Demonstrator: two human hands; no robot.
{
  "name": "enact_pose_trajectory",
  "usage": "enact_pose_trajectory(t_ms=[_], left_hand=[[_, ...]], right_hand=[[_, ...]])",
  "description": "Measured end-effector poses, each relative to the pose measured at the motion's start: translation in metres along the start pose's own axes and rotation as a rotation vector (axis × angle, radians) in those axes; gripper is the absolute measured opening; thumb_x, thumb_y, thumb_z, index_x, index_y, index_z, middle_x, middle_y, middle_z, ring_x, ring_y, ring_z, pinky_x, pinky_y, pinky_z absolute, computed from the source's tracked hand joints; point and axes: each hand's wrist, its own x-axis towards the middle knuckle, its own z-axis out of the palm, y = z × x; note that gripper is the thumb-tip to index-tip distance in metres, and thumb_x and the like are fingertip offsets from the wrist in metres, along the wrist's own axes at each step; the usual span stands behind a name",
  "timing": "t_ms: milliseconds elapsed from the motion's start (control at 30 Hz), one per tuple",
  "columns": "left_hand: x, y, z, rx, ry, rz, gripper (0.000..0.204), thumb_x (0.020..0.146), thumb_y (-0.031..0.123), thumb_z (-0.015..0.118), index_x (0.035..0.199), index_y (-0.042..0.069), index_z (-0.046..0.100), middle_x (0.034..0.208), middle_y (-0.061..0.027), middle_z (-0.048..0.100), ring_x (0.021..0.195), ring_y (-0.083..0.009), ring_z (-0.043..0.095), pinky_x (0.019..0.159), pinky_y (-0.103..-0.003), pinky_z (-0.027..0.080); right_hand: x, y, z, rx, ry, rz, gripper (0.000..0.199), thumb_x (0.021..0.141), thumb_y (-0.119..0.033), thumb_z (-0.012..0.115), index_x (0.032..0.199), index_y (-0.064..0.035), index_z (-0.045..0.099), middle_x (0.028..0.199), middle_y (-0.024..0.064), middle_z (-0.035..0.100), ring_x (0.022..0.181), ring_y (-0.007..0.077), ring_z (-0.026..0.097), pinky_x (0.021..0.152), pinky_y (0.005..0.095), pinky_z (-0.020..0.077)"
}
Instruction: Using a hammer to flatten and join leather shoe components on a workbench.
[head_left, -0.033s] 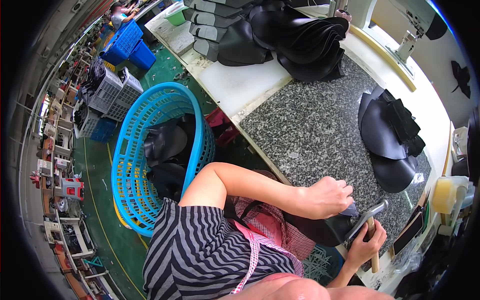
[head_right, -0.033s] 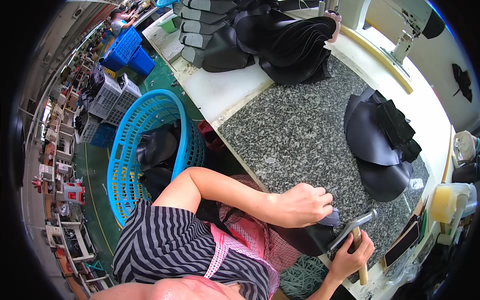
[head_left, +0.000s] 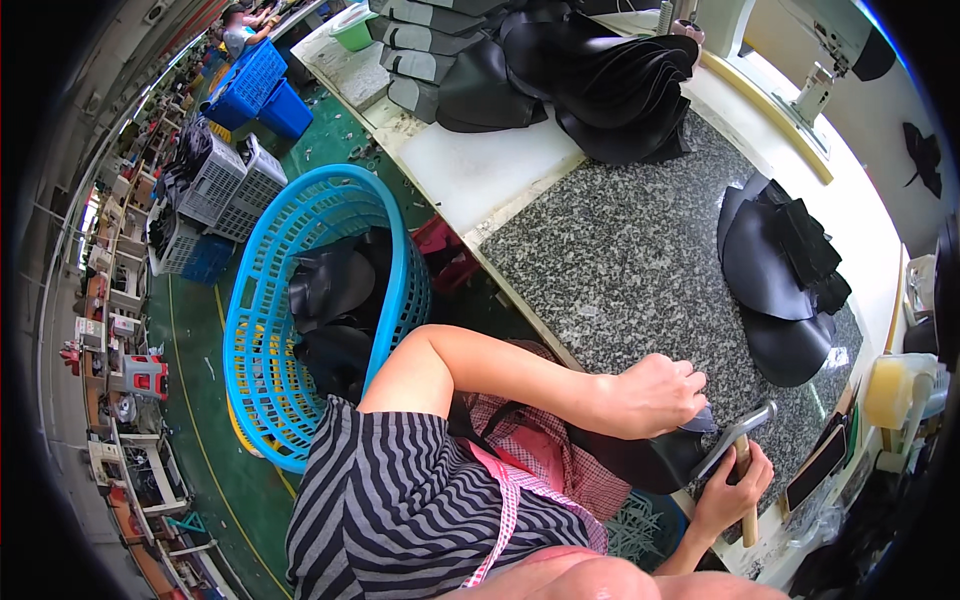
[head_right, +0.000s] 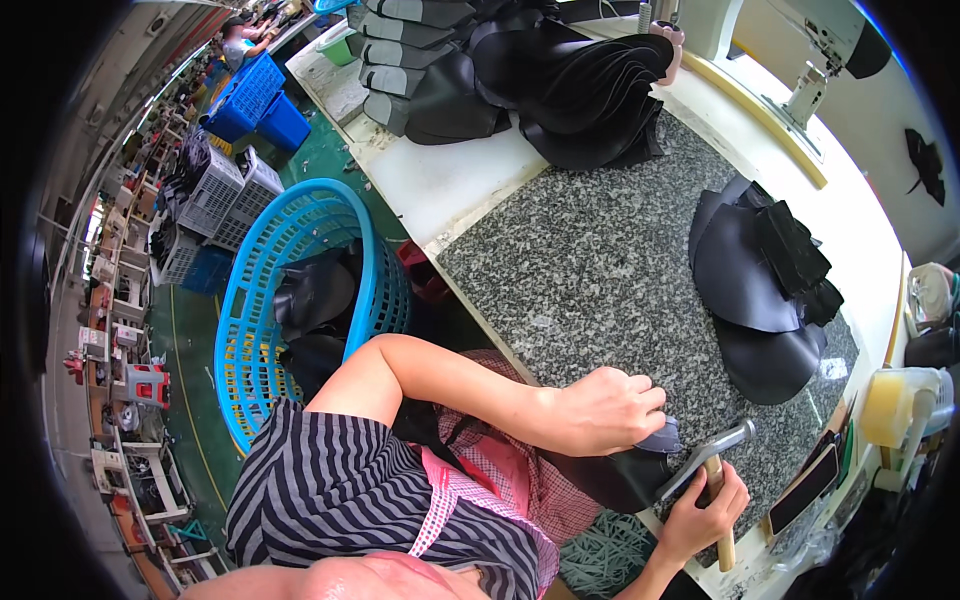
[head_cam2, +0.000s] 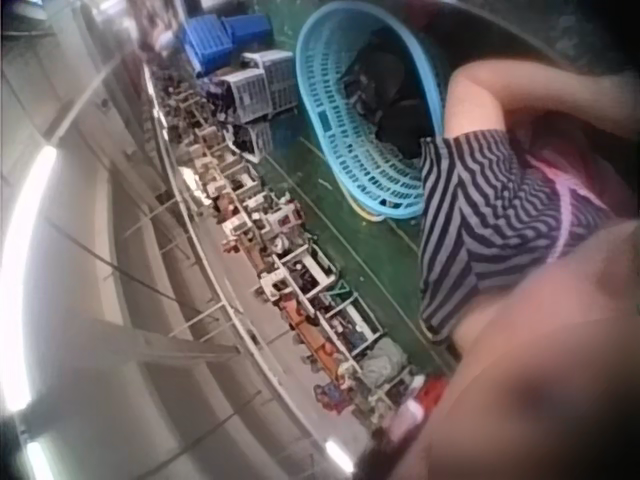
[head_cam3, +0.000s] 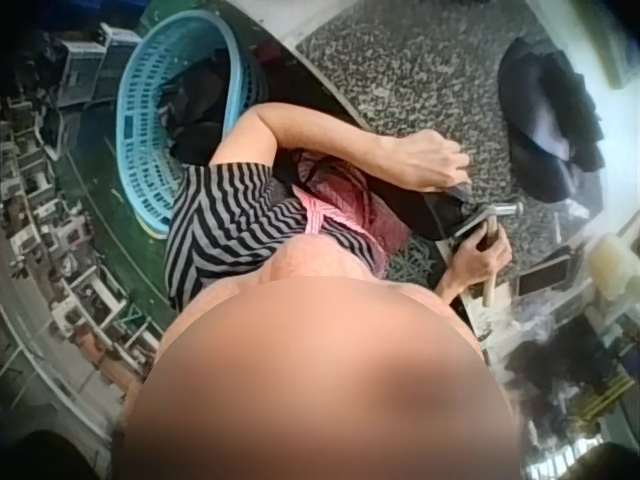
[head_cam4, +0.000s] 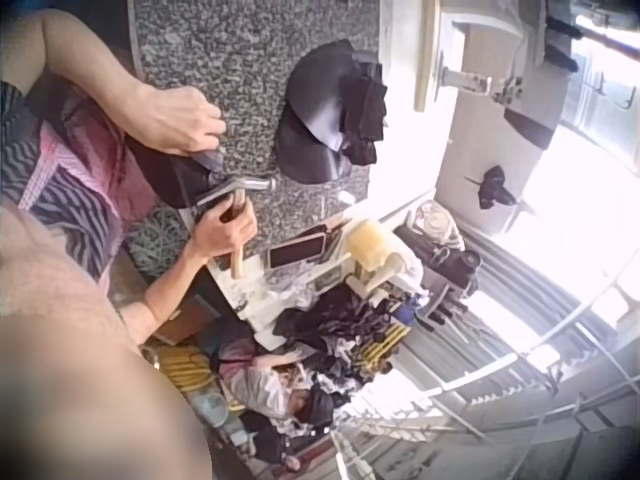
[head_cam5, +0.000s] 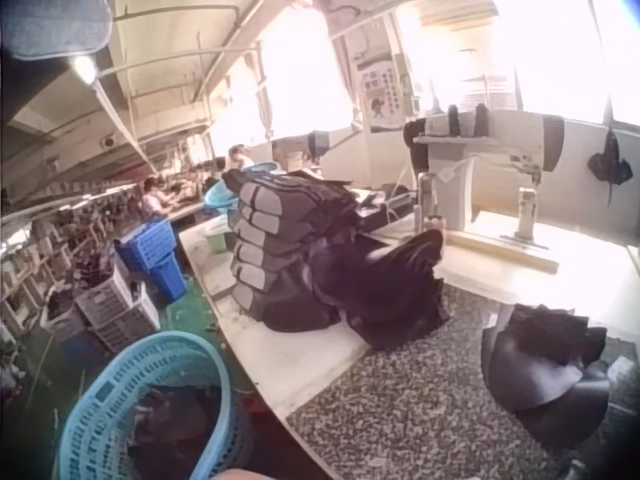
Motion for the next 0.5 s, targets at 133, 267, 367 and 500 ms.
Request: enact_pose_trajectory(t_ms=[133,267,367,500], left_hand=[[-0.001,0.000,-0.001,0.004,-0.009,0.018,0.012,0.077,0.015,0.067,0.083,0.004,0.066,0.088,-0.0093,0.061,0.082,-0.0238,0.063,0.062,-0.035,0.054],[-0.004,0.000,-0.004,-0.075,-0.048,0.010,0.011,0.078,0.012,0.065,0.082,0.002,0.066,0.087,-0.0118,0.062,0.083,-0.0264,0.065,0.065,-0.039,0.055],[-0.005,0.000,-0.009,-0.113,-0.091,-0.007,0.012,0.078,0.012,0.064,0.082,0.001,0.067,0.086,-0.0139,0.062,0.084,-0.0286,0.066,0.066,-0.041,0.056],[-0.006,-0.003,-0.014,-0.137,-0.101,-0.004,0.012,0.078,0.011,0.063,0.082,0.000,0.067,0.086,-0.0149,0.063,0.083,-0.0297,0.066,0.067,-0.041,0.056]], right_hand=[[0.000,-0.001,-0.002,0.001,0.007,0.012,0.024,0.086,-0.005,0.068,0.109,0.0005,0.062,0.102,0.0141,0.062,0.099,0.0332,0.057,0.085,0.0426,0.0470],[0.000,-0.002,-0.003,-0.021,-0.005,0.026,0.022,0.089,-0.007,0.066,0.110,-0.0009,0.062,0.104,0.0143,0.062,0.101,0.0331,0.059,0.088,0.0424,0.0476],[0.000,-0.002,-0.003,-0.028,-0.004,0.025,0.022,0.089,-0.006,0.065,0.110,-0.0008,0.062,0.104,0.0145,0.062,0.101,0.0334,0.059,0.088,0.0425,0.0475],[0.001,-0.002,-0.003,-0.046,0.002,0.027,0.022,0.089,-0.006,0.066,0.110,-0.0009,0.062,0.103,0.0147,0.062,0.101,0.0337,0.059,0.088,0.0429,0.0474]])
